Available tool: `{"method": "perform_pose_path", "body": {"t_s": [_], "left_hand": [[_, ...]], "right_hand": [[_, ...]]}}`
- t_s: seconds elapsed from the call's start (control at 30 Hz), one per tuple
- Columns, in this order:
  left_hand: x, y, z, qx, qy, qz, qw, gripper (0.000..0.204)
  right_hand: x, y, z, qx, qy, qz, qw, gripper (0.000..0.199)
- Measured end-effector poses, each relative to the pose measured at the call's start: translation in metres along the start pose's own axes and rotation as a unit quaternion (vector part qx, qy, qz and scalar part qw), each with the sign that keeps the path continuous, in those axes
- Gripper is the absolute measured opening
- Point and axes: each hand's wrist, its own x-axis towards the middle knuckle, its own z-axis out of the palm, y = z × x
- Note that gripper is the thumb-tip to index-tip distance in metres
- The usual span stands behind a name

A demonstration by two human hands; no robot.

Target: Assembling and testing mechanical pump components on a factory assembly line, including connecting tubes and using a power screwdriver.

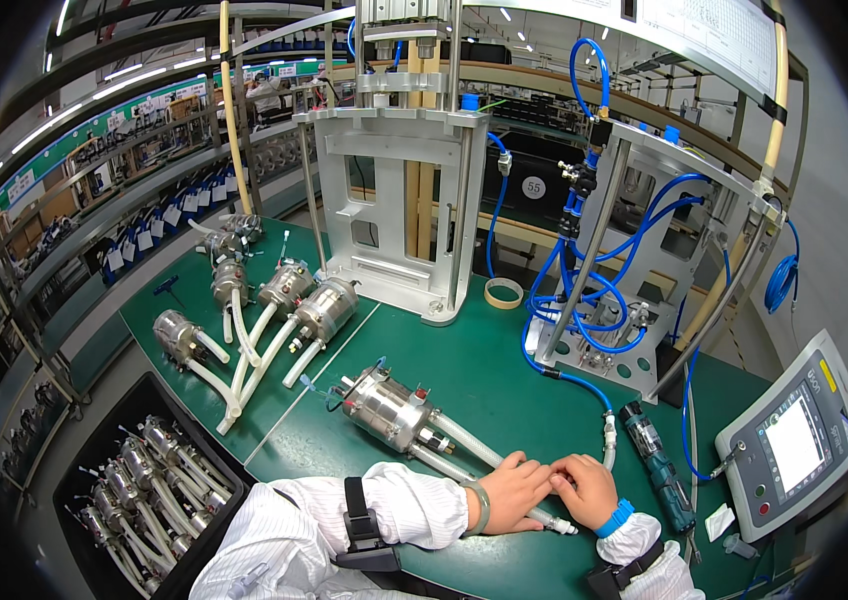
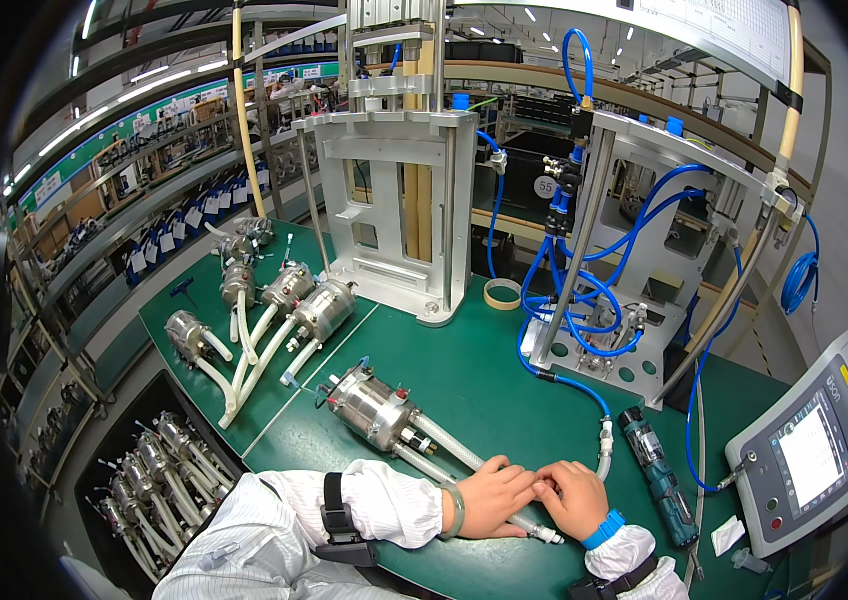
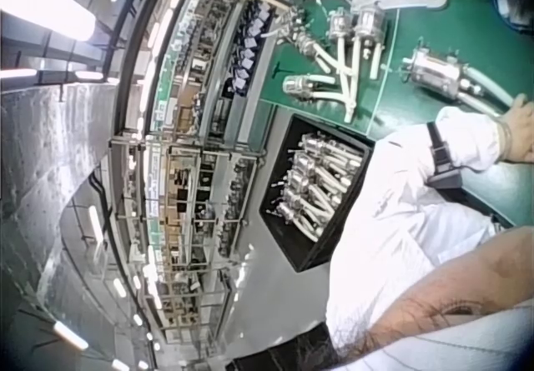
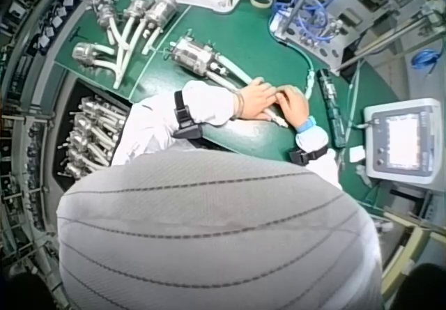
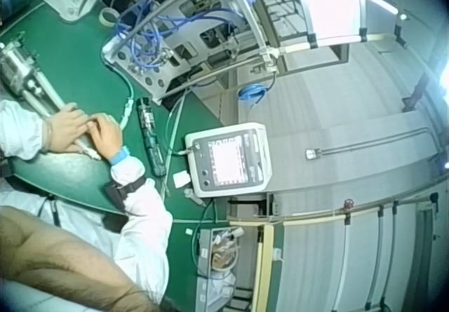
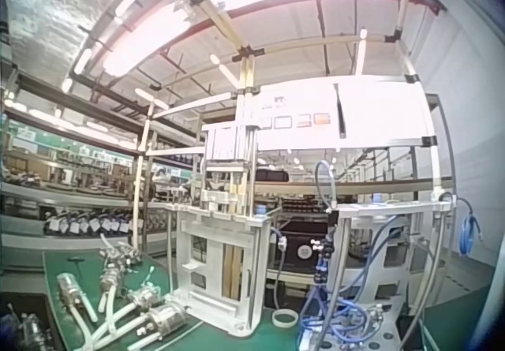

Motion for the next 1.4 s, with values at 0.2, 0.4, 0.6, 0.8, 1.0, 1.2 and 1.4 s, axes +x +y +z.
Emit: {"method": "perform_pose_path", "body": {"t_s": [0.2, 0.4, 0.6, 0.8, 1.0, 1.2, 1.4], "left_hand": [[0.0005, 0.0004, -0.001, -0.008, -0.007, -0.002, 1.0, 0.068], [0.0004, -0.0002, 0.0001, -0.011, -0.008, -0.002, 1.0, 0.068], [0.0008, -0.0003, -0.0003, -0.012, -0.01, -0.002, 1.0, 0.068], [0.0001, -0.0005, 0.0011, -0.009, -0.007, -0.002, 1.0, 0.069], [-0.0001, -0.0004, 0.0013, -0.001, 0.007, 0.003, 1.0, 0.069], [-0.0001, -0.0008, 0.0026, -0.002, -0.002, 0.0, 1.0, 0.069], [0.0002, -0.0004, 0.0022, -0.001, -0.002, 0.0, 1.0, 0.069]], "right_hand": [[-0.0001, 0.0, -0.0006, -0.001, 0.0, -0.004, 1.0, 0.019], [0.0003, -0.0007, -0.0008, 0.0, 0.0, -0.005, 1.0, 0.019], [-0.0005, 0.0004, -0.0001, -0.001, 0.0, 0.001, 1.0, 0.019], [0.0001, -0.0001, -0.0004, -0.002, 0.0, -0.003, 1.0, 0.019], [-0.0005, 0.0015, 0.0001, 0.0, -0.001, -0.003, 1.0, 0.02], [-0.0003, 0.0004, -0.0002, 0.003, -0.002, -0.001, 1.0, 0.02], [0.0, -0.0001, -0.0009, 0.003, -0.002, -0.005, 1.0, 0.02]]}}
